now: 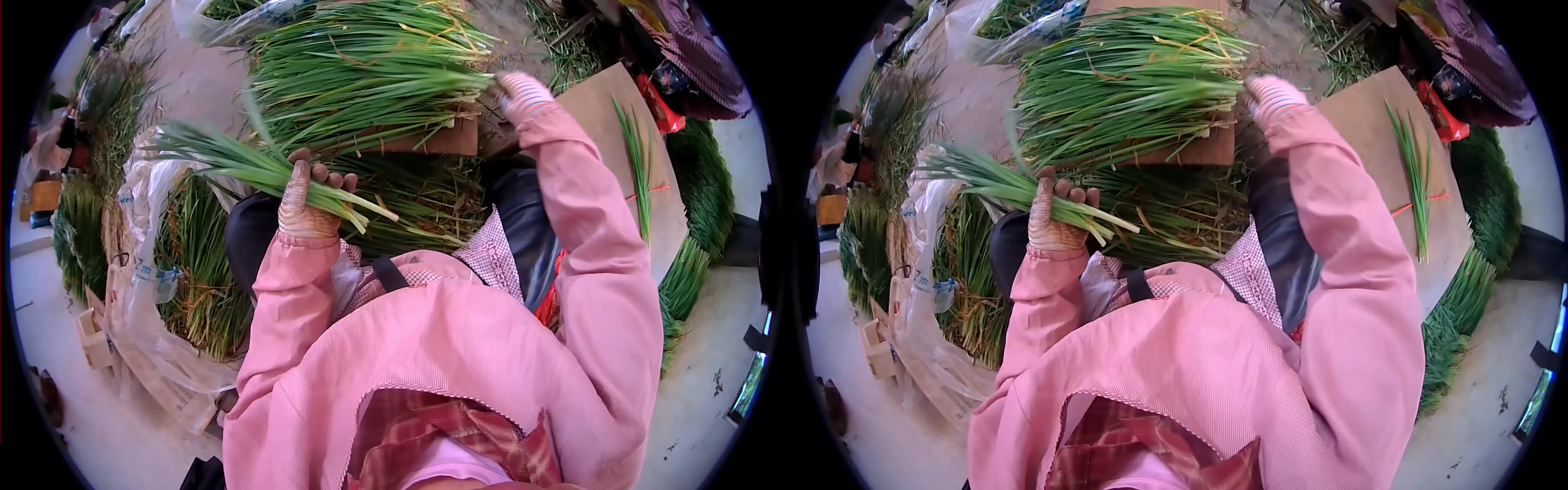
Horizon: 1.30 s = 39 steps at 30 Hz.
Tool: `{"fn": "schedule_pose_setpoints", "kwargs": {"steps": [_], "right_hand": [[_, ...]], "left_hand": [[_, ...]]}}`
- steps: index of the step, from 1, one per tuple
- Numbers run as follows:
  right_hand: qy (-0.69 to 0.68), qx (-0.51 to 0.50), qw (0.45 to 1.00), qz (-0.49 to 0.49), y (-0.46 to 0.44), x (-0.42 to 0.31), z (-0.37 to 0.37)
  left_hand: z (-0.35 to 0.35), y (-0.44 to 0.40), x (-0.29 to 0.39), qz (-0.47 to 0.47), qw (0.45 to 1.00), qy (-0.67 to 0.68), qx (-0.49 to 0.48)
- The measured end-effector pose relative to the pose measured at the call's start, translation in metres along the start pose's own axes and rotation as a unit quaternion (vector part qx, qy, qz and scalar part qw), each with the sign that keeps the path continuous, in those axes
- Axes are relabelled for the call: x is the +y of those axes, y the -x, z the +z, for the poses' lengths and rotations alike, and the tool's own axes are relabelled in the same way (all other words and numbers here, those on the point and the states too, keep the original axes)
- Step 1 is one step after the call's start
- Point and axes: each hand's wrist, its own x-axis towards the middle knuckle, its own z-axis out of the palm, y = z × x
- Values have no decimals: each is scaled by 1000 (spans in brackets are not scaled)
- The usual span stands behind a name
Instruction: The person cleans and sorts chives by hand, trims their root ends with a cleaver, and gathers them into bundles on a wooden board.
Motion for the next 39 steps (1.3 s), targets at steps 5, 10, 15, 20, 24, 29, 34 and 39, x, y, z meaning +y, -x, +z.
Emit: {"fn": "schedule_pose_setpoints", "kwargs": {"steps": [5,10,15,20,24,29,34,39], "right_hand": [[-395,67,916,-16,-6,15,-46],[-234,134,963,30,-24,39,-88],[-194,317,927,42,-34,20,-192],[-568,290,770,13,-40,8,-210],[-507,42,860,43,-17,-14,-90],[-744,-212,596,214,59,-82,-3],[-639,-116,748,137,111,-131,28],[-289,-47,952,-89,147,-156,47]], "left_hand": [[-17,-7,-1,52,997,11,-57],[-14,0,2,41,991,106,-75],[-7,8,-1,67,992,103,23],[-16,4,-6,47,991,123,22],[-10,13,-21,-12,990,120,69],[-29,20,-60,-74,989,97,86],[-33,19,-83,-89,991,21,98],[-34,20,-91,-103,989,-48,94]]}}
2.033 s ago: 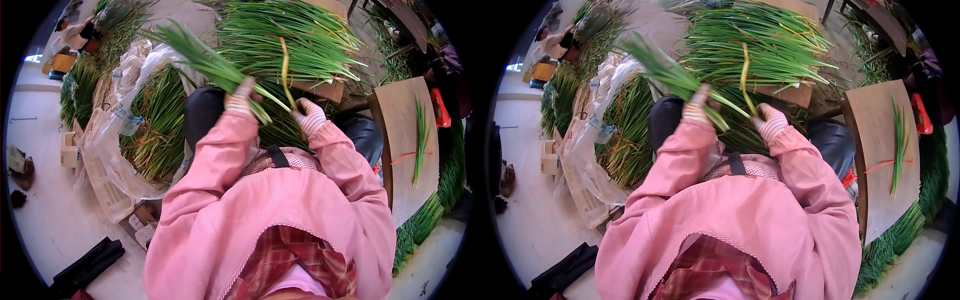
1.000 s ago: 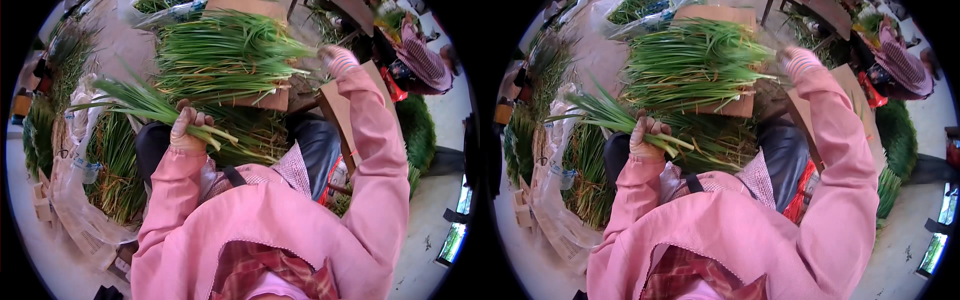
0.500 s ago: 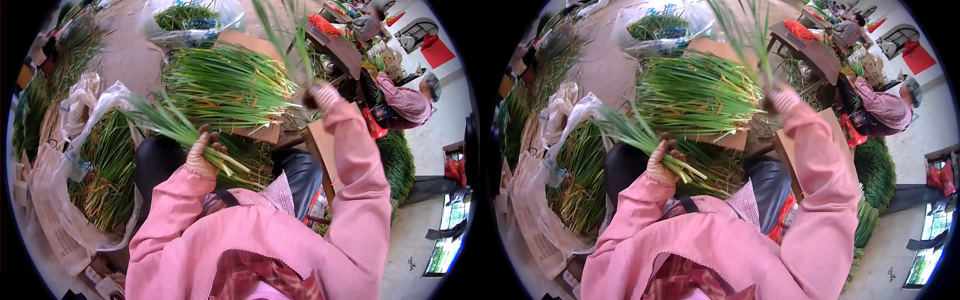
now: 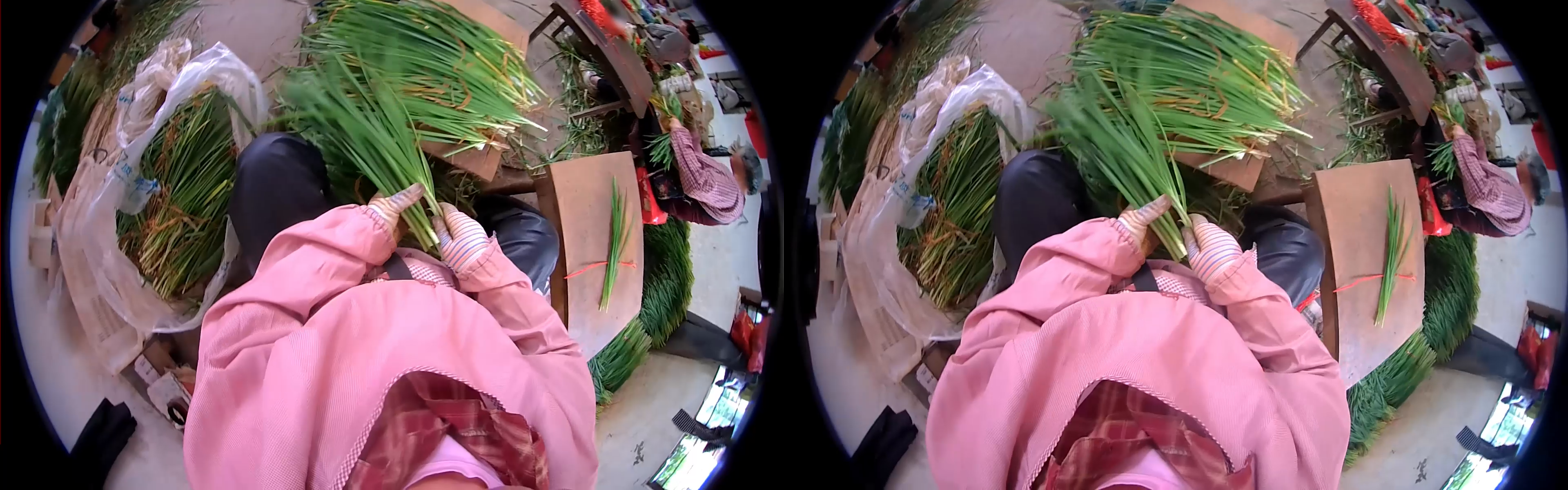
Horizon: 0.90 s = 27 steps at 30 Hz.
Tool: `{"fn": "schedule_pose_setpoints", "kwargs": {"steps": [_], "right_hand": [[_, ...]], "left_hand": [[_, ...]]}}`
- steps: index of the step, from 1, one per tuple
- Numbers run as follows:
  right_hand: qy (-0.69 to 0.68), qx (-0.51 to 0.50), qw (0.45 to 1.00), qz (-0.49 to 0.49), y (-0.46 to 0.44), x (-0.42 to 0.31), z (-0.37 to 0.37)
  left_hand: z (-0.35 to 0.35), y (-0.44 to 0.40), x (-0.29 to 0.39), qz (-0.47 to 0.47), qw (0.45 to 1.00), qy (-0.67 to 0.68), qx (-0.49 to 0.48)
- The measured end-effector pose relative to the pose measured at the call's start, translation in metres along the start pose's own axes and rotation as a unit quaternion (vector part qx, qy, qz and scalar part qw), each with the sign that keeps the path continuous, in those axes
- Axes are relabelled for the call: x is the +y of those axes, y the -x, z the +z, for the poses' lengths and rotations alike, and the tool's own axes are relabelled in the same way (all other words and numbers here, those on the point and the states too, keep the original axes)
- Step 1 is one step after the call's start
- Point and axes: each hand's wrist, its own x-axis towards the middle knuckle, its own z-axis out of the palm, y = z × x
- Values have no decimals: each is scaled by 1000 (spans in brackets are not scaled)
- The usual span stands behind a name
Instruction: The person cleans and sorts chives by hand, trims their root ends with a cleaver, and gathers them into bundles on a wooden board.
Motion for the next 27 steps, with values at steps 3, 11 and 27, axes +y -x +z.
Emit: {"fn": "schedule_pose_setpoints", "kwargs": {"steps": [3,11,27], "right_hand": [[99,-78,992,-9,2,-8,5],[-19,-194,979,-65,-7,-16,4],[-473,35,874,105,-101,-16,30]], "left_hand": [[-6,0,0,-39,999,-8,22],[-14,-3,11,-64,993,102,20],[-23,-1,14,-17,999,42,-10]]}}
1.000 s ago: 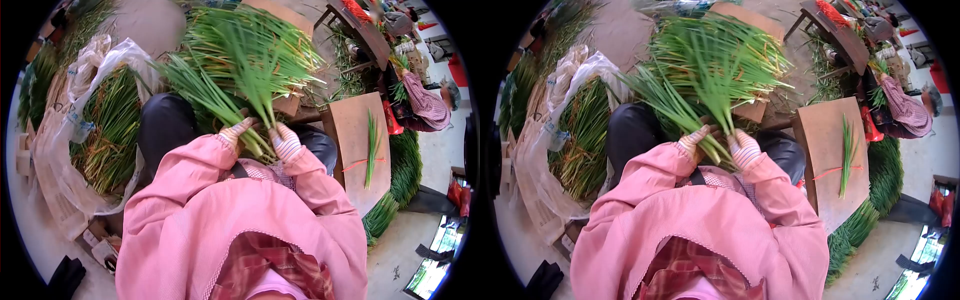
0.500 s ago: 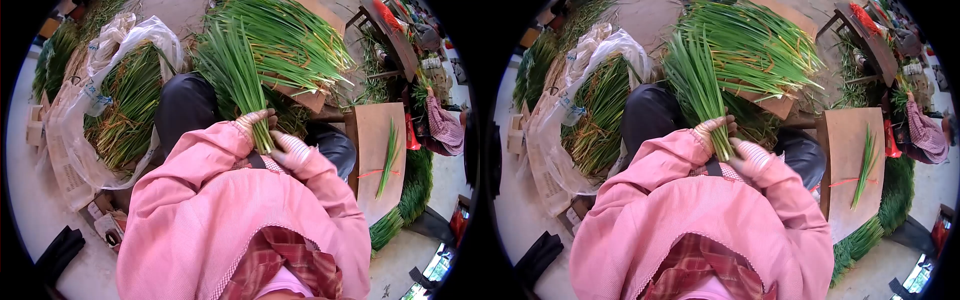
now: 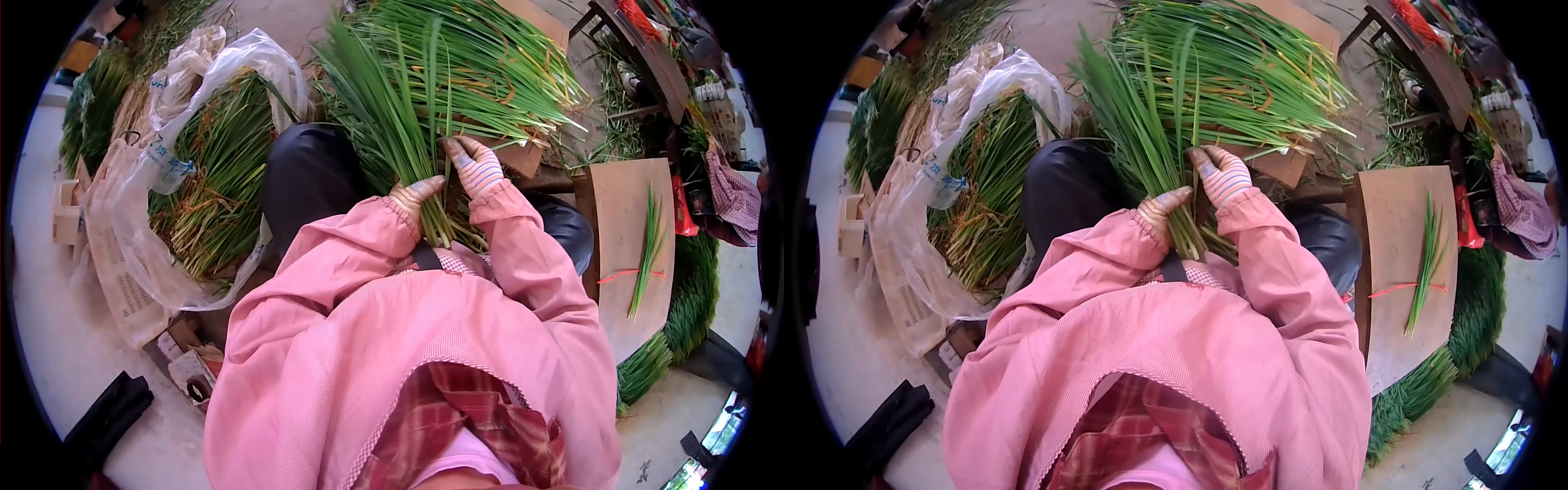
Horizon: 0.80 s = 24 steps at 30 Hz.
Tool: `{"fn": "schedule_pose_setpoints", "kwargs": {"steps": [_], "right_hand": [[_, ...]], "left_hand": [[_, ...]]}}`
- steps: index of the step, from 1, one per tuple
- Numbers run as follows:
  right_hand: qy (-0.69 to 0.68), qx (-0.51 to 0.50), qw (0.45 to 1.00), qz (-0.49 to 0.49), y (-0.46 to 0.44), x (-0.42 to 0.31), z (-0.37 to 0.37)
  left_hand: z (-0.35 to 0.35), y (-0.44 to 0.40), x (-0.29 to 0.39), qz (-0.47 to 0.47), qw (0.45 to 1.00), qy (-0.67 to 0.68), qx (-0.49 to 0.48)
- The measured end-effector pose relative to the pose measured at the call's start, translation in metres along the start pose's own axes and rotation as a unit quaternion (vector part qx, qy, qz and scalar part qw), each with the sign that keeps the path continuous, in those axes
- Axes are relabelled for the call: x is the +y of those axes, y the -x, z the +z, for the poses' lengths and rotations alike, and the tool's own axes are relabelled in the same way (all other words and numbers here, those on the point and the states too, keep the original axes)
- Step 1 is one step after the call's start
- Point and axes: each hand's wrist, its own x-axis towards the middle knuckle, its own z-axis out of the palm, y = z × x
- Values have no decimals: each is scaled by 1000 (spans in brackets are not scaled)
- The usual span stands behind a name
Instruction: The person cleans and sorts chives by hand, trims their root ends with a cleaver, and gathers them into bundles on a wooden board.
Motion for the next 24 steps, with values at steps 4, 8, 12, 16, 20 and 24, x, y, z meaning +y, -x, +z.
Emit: {"fn": "schedule_pose_setpoints", "kwargs": {"steps": [4,8,12,16,20,24], "right_hand": [[-163,31,986,18,18,-25,6],[-337,-44,938,-74,21,-19,-3],[-371,3,929,-4,21,-13,-10],[-248,-50,965,67,46,-12,-25],[237,-186,940,160,73,12,-68],[526,-226,813,109,68,-23,-77]], "left_hand": [[9,-1,8,21,999,11,38],[22,-6,32,137,990,18,6],[39,-14,49,204,978,-38,-1],[40,-23,52,244,967,-71,-7],[28,-32,58,297,949,-107,-29],[34,-22,54,266,961,-77,-13]]}}
